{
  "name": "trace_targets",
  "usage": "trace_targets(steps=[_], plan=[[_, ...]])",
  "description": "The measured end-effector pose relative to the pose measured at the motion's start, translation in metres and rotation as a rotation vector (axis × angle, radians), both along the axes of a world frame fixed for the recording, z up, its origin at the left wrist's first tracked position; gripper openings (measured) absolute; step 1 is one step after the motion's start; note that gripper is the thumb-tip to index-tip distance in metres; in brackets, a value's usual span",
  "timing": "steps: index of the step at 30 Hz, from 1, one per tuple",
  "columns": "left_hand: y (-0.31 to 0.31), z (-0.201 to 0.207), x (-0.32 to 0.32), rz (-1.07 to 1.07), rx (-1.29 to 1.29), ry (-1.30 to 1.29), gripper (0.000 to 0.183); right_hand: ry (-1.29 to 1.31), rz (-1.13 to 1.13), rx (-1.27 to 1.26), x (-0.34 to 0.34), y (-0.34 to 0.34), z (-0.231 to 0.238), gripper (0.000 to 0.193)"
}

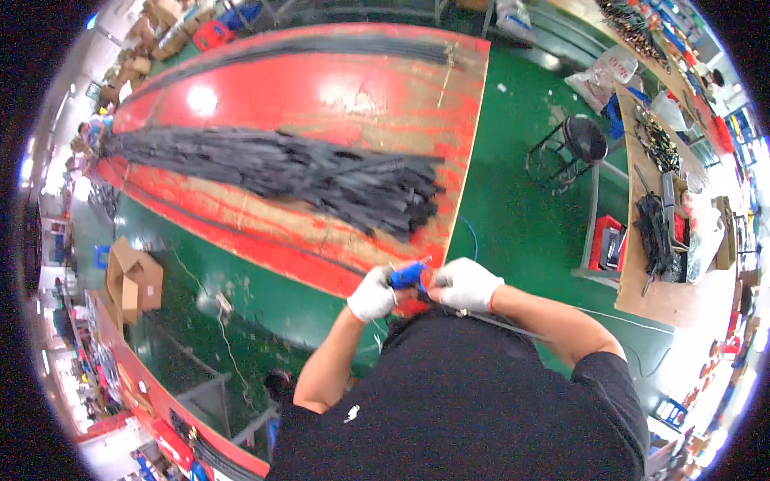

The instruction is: Trimming the ends of long black rubber strips using a utility knife at a fabrication table.

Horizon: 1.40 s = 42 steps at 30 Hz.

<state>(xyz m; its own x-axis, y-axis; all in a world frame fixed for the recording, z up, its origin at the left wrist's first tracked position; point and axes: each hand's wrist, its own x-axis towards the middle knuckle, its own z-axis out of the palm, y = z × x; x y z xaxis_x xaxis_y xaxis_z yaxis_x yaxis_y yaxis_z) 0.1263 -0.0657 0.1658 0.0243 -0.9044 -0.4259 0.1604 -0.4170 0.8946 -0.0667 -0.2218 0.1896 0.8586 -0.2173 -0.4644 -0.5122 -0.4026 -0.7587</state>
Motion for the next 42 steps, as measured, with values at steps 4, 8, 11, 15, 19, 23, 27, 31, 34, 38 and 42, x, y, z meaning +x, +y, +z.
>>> trace_targets(steps=[4,8,11,15,19,23,27,31,34,38,42], plan=[[-0.005,-0.003,0.003,-0.040,-0.003,0.013,0.021,-0.072,-0.073,-0.064,-0.011,0.002,-0.015,0.034],[-0.008,-0.019,0.009,-0.056,-0.085,0.040,0.046,-0.035,-0.170,0.124,-0.007,-0.003,-0.014,0.035],[-0.015,-0.009,-0.003,-0.153,-0.183,0.089,0.058,-0.056,-0.252,0.217,0.002,-0.002,-0.008,0.034],[0.004,-0.046,-0.005,-0.042,-0.108,0.120,0.059,0.099,-0.055,0.165,0.014,0.000,0.021,0.033],[0.017,-0.049,-0.003,-0.052,-0.264,-0.025,0.058,0.064,0.010,0.307,-0.002,-0.003,0.017,0.034],[0.024,-0.010,0.002,-0.070,-0.132,-0.125,0.047,0.213,-0.072,0.431,-0.007,0.001,0.005,0.028],[0.028,-0.008,-0.002,-0.046,-0.139,-0.067,0.048,0.217,-0.064,0.381,-0.010,0.002,-0.009,0.023],[0.027,-0.015,-0.006,-0.058,-0.147,-0.041,0.053,0.149,-0.059,0.276,-0.011,0.004,-0.002,0.023],[0.024,-0.015,-0.006,-0.088,-0.119,-0.088,0.056,-0.011,0.078,0.100,-0.015,-0.001,-0.009,0.019],[0.022,-0.030,-0.008,-0.072,-0.203,-0.072,0.055,-0.074,0.183,-0.081,-0.013,0.000,-0.004,0.020],[0.021,-0.045,-0.011,-0.031,-0.144,-0.063,0.047,-0.013,0.225,-0.031,-0.012,-0.005,-0.008,0.023]])
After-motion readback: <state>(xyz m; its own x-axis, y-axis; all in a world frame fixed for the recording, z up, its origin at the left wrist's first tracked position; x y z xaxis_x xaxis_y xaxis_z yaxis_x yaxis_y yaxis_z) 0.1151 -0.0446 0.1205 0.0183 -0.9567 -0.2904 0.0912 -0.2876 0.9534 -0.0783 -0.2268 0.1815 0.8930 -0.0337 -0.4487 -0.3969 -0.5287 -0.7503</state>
